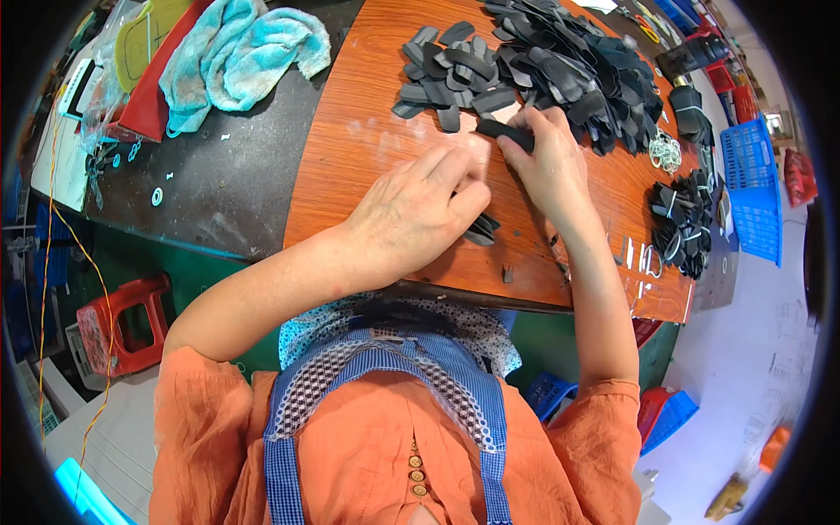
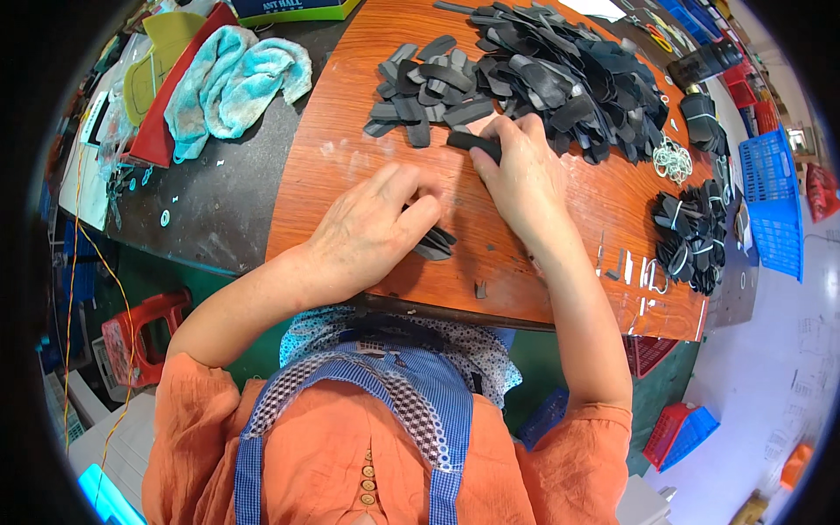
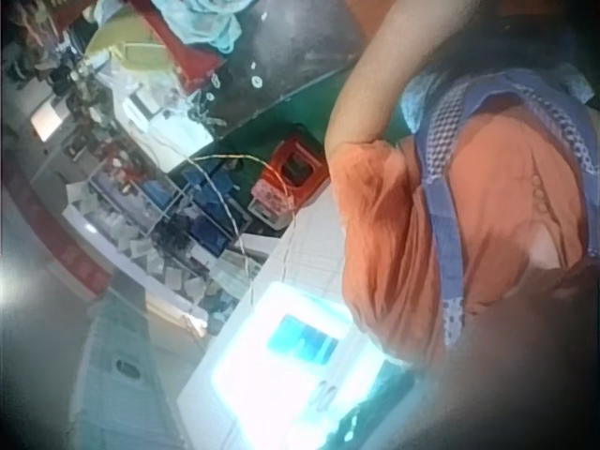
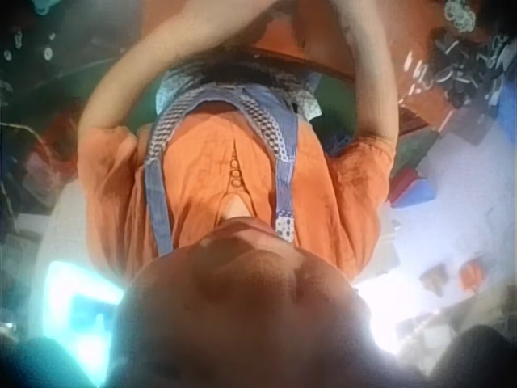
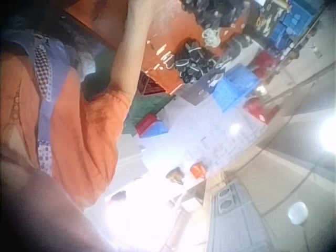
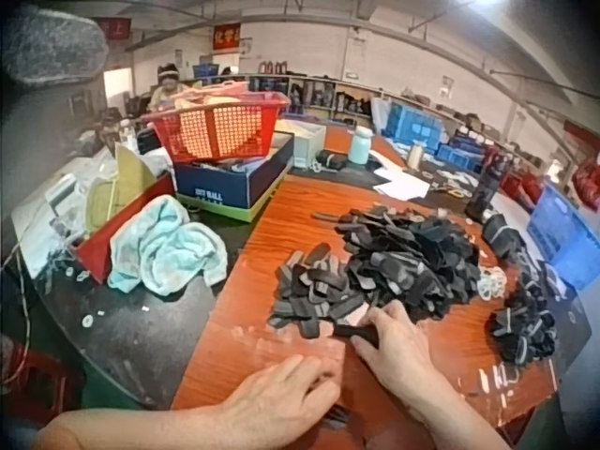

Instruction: Sorting, collecting, and bundling small black shoe components with rubber bands.

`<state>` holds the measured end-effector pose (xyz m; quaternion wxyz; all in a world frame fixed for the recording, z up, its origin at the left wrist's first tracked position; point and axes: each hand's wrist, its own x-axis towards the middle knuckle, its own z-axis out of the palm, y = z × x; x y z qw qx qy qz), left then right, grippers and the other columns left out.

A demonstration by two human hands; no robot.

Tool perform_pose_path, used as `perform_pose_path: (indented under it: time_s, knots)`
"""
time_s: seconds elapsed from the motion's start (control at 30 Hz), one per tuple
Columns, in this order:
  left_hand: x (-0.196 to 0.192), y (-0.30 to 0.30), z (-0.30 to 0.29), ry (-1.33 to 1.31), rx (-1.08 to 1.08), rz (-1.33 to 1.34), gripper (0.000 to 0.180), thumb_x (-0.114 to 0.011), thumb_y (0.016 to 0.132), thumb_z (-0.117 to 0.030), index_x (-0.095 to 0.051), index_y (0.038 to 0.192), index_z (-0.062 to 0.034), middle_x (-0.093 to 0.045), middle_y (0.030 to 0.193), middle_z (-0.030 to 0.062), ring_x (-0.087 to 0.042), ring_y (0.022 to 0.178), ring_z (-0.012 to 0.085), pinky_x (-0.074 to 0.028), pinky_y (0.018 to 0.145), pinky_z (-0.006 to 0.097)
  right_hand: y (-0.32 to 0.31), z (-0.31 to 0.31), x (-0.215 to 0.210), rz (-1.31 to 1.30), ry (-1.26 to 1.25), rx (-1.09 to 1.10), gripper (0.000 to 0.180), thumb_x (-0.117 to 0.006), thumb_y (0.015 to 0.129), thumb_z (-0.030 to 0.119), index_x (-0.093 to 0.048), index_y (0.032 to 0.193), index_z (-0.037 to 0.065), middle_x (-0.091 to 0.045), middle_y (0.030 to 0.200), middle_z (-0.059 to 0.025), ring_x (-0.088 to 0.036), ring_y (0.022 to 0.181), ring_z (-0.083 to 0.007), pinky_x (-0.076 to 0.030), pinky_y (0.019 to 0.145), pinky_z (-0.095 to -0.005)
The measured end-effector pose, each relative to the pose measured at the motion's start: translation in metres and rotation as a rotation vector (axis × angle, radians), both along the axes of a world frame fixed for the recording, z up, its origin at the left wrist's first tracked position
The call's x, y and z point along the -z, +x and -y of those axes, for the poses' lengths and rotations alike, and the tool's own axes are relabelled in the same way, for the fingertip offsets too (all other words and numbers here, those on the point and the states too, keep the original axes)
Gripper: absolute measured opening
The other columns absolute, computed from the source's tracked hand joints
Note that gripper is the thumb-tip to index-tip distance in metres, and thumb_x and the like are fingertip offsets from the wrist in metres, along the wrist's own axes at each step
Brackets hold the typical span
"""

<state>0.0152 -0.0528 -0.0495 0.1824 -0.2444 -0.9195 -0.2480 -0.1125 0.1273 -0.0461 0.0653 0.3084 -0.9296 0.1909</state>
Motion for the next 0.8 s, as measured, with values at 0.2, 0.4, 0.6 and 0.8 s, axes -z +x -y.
perform_pose_path:
  time_s: [0.2,0.4,0.6,0.8]
  knots:
    - [0.003,-0.006,0.011,0.030,-0.050,-0.174,0.015,-0.061,0.082,-0.008,-0.055,0.094,-0.0009,-0.054,0.114,0.0147,-0.060,0.097,0.0326,-0.053,0.083,0.041,0.041,0.011,-0.022,0.375,-0.131,-0.190,0.025,-0.075,0.082,0.006,-0.062,0.103,0.001,-0.071,0.092,-0.0135,-0.069,0.081,-0.0303,-0.055,0.075,-0.0377]
    - [0.005,0.009,0.035,0.049,-0.122,0.078,0.020,-0.063,0.081,-0.004,-0.053,0.098,-0.0036,-0.055,0.096,0.0125,-0.059,0.093,0.0353,-0.050,0.081,0.044,0.009,0.059,-0.008,0.095,-0.351,-0.194,0.022,-0.077,0.084,0.017,-0.072,0.102,0.006,-0.069,0.086,-0.0091,-0.067,0.076,-0.0234,-0.054,0.074,-0.0342]
    - [-0.001,0.029,0.048,0.115,-0.147,0.231,0.041,-0.074,0.072,0.003,-0.054,0.107,-0.0026,-0.057,0.100,0.0138,-0.058,0.096,0.0366,-0.049,0.082,0.044,-0.004,0.066,-0.005,0.179,-0.288,-0.017,0.020,-0.076,0.085,0.025,-0.074,0.095,0.008,-0.069,0.083,-0.0067,-0.066,0.074,-0.0209,-0.053,0.072,-0.0323]
    - [0.007,0.037,0.048,0.245,-0.099,0.185,0.039,-0.075,0.073,0.000,-0.056,0.107,-0.0033,-0.058,0.094,0.0133,-0.058,0.092,0.0352,-0.049,0.079,0.044,0.015,0.034,-0.015,0.472,-0.603,0.040,0.012,-0.071,0.092,0.010,-0.073,0.101,0.002,-0.071,0.080,-0.0046,-0.063,0.070,-0.0082,-0.052,0.061,-0.0251]
